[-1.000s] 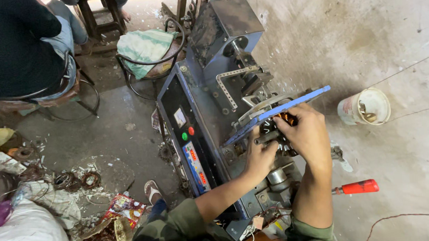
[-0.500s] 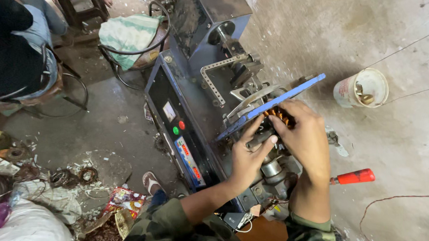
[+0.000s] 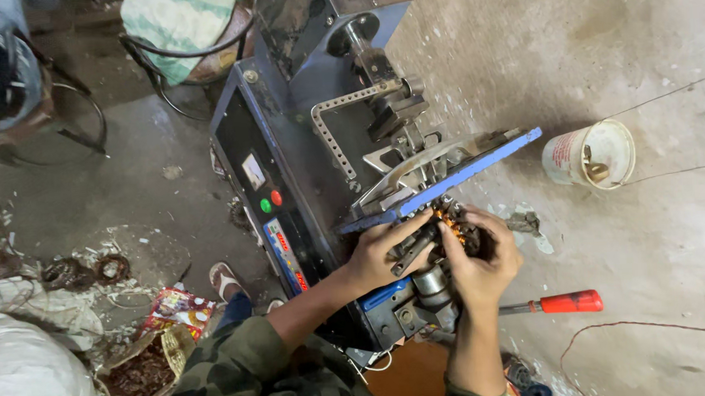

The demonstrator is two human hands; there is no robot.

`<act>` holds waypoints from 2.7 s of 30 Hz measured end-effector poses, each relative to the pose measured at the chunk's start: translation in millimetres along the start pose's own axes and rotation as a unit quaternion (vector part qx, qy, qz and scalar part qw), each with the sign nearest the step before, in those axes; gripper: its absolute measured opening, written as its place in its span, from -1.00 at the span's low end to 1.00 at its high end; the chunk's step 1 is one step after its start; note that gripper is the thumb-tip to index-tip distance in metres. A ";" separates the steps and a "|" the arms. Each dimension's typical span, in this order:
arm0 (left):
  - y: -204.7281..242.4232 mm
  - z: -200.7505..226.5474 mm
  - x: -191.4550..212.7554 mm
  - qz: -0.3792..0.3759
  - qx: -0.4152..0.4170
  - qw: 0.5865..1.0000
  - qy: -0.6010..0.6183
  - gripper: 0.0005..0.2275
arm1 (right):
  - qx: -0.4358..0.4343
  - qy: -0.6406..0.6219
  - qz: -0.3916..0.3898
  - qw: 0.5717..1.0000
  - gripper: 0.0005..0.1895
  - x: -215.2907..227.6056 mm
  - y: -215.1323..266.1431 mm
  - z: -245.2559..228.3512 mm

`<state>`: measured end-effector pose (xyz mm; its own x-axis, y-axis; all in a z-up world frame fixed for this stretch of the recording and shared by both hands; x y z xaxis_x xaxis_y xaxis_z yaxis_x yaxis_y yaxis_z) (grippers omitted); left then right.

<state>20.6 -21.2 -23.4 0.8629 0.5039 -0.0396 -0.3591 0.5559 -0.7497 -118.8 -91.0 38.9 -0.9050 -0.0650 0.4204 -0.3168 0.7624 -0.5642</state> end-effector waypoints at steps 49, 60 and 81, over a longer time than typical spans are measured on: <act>-4.8 -74.6 -67.8 0.134 0.337 0.602 0.712 -0.77 | 0.054 0.198 -0.127 0.970 -0.75 12.1 -50.1 -86.2; 3.0 -103.2 -90.9 0.225 0.403 0.632 0.623 -0.84 | 0.114 0.257 -0.135 0.950 -0.79 -6.1 -56.0 -86.3; 5.4 -101.8 -93.4 0.198 0.306 0.618 0.697 -0.75 | 0.037 0.254 -0.160 0.953 -0.80 -6.2 -69.9 -82.3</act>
<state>-25.8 -132.5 -91.1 -0.0197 -0.1415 -0.9897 -0.3397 0.9320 -0.1265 -67.7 -90.9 134.3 -0.5104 0.0477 0.8586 -0.5900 0.7070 -0.3899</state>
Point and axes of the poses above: each hand's wrist, its own y-axis away from the middle knuckle, its own x-axis out of the back of the hand, z = x × y, the point moved 1 cm from there along -y, towards the middle knuckle, and after that the axes turned 8 degrees about -x, right-handed, at the moved point
